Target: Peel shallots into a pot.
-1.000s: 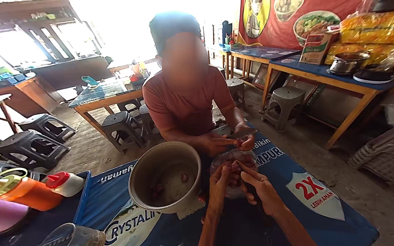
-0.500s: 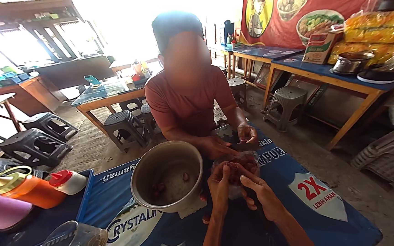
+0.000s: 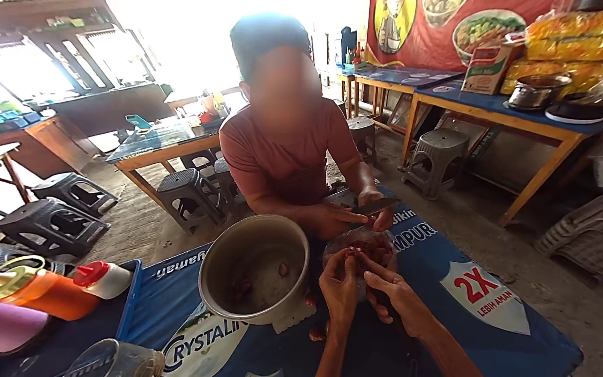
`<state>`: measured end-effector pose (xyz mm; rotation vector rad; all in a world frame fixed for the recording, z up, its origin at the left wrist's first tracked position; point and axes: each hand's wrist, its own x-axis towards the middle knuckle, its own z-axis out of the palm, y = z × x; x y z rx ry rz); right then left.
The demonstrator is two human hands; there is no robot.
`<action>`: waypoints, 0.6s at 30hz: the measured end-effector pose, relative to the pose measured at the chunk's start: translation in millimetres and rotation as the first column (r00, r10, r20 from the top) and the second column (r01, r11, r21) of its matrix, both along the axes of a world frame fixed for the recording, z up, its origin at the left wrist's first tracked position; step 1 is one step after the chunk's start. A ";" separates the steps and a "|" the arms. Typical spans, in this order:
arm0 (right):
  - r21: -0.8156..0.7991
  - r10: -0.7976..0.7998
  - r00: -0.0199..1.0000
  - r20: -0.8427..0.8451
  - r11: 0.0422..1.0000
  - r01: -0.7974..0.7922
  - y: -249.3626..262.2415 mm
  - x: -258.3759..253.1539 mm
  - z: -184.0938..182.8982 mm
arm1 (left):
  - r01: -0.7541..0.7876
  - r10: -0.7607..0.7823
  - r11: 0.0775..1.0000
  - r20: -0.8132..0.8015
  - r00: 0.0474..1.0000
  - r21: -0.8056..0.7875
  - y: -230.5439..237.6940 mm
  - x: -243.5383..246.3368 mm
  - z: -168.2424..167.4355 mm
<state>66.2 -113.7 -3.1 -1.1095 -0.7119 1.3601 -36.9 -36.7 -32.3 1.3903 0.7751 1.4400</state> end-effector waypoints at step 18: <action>-0.114 -0.096 0.976 -0.194 0.991 0.074 3.7 4.5 5.6 | 0.003 -0.008 0.995 0.046 0.999 0.099 -5.6 6.3 -6.2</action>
